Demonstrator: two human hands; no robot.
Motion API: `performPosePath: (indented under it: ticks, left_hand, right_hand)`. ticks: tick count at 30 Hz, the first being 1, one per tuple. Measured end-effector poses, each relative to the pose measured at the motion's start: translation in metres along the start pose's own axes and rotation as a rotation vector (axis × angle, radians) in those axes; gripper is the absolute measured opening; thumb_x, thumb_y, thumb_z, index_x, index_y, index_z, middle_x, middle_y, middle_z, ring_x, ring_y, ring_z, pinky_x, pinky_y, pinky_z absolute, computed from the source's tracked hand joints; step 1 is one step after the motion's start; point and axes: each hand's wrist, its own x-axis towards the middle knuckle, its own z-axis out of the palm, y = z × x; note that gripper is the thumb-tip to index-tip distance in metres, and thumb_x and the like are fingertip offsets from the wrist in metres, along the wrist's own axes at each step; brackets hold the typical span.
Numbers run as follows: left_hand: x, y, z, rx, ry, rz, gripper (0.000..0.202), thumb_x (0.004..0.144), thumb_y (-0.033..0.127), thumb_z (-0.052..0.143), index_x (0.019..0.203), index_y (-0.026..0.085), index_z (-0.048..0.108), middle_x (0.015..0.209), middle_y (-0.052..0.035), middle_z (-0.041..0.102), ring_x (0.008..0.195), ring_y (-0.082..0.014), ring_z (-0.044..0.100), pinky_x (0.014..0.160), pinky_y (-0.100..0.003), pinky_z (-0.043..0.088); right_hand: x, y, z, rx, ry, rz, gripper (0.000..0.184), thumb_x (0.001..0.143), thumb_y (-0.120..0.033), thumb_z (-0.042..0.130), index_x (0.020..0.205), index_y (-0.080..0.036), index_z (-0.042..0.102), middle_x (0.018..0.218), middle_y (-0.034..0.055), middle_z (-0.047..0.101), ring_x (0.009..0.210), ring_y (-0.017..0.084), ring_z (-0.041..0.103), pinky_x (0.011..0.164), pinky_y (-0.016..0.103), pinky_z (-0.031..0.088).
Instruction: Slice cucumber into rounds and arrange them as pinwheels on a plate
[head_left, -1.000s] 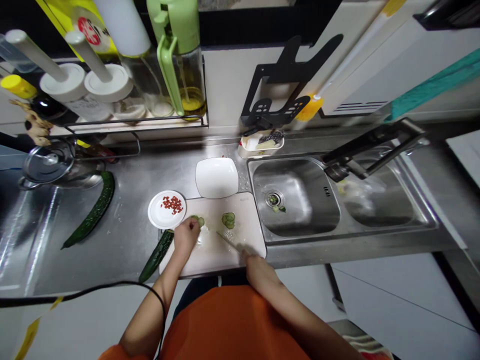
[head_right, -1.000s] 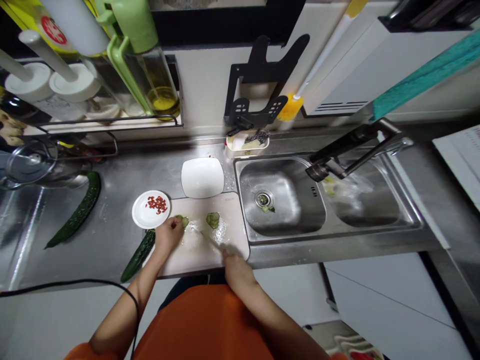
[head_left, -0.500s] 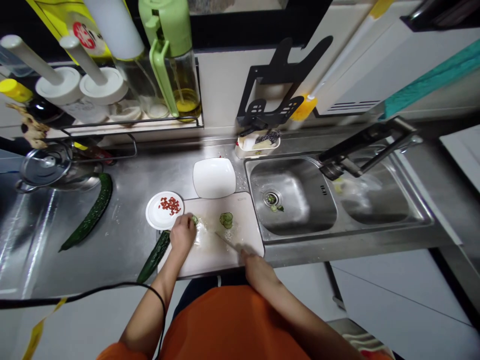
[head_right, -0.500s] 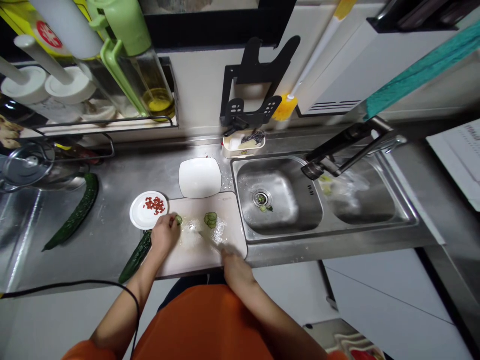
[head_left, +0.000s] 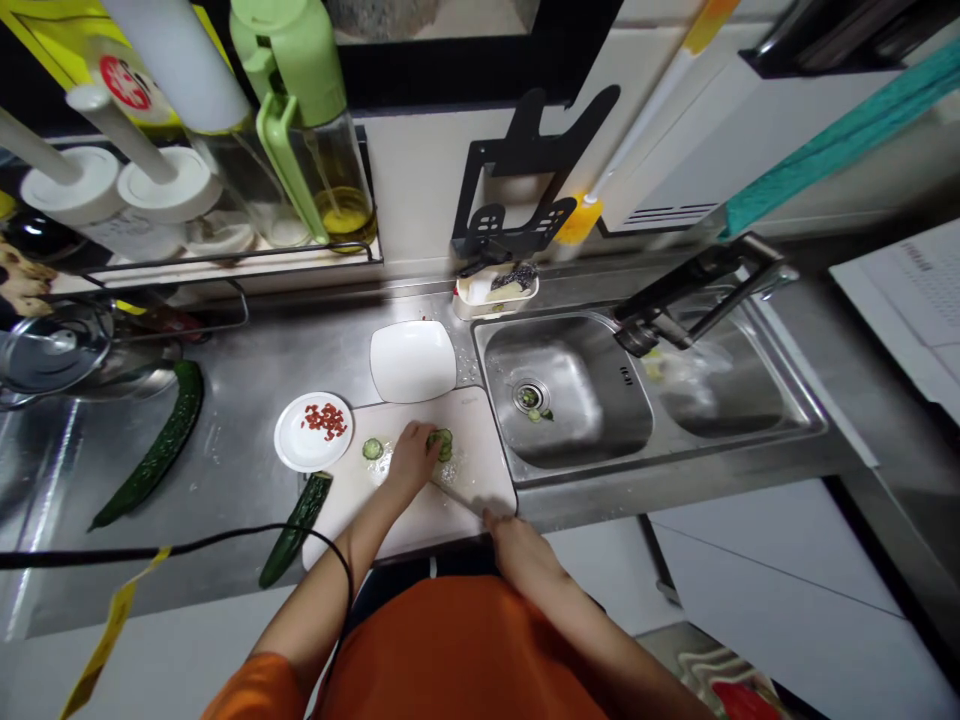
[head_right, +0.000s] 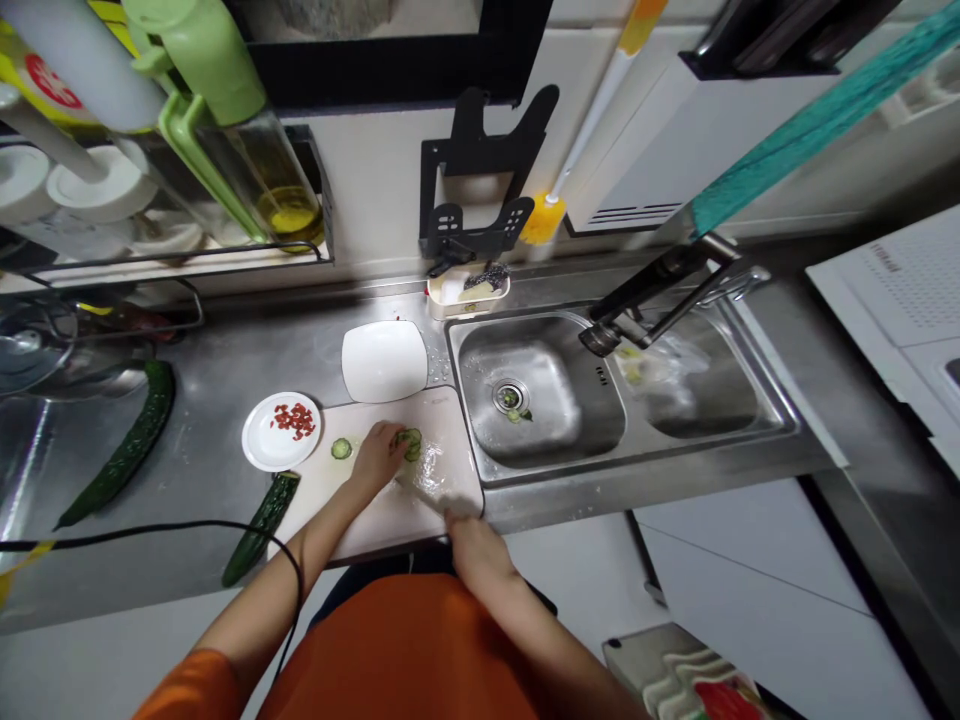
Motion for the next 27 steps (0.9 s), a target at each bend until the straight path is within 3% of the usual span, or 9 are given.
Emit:
performPosePath:
  ticks: [5,19,27]
  left_hand:
    - [0.007,0.005,0.008,0.055,-0.027,-0.027,0.028,0.080,0.021,0.055,0.108,0.019,0.060,0.109,-0.0084,0.055,0.103,-0.0195,0.053,0.092,-0.032,0.042]
    - [0.011,0.012,0.009,0.064,-0.042,0.005,0.013,0.075,0.013,0.056,0.086,0.018,0.060,0.087,-0.0043,0.061,0.087,-0.0177,0.053,0.080,-0.029,0.040]
    - [0.010,0.013,0.005,0.069,-0.047,-0.008,0.004,0.076,0.019,0.059,0.077,0.018,0.063,0.080,-0.0042,0.062,0.083,-0.0176,0.053,0.077,-0.029,0.039]
  right_hand:
    - [-0.003,-0.001,-0.002,0.007,-0.023,0.017,0.057,0.079,0.002,0.032,0.128,-0.022,0.049,0.103,0.0112,0.067,0.095,0.023,0.064,0.073,0.029,0.044]
    - [0.001,0.003,0.001,-0.018,0.011,-0.025,0.061,0.075,0.004,0.030,0.128,-0.018,0.050,0.099,0.0126,0.068,0.093,0.025,0.065,0.069,0.030,0.045]
    - [0.002,0.004,0.002,-0.019,0.006,-0.004,0.057,0.078,0.002,0.030,0.126,-0.021,0.051,0.100,0.0119,0.067,0.093,0.024,0.065,0.070,0.029,0.046]
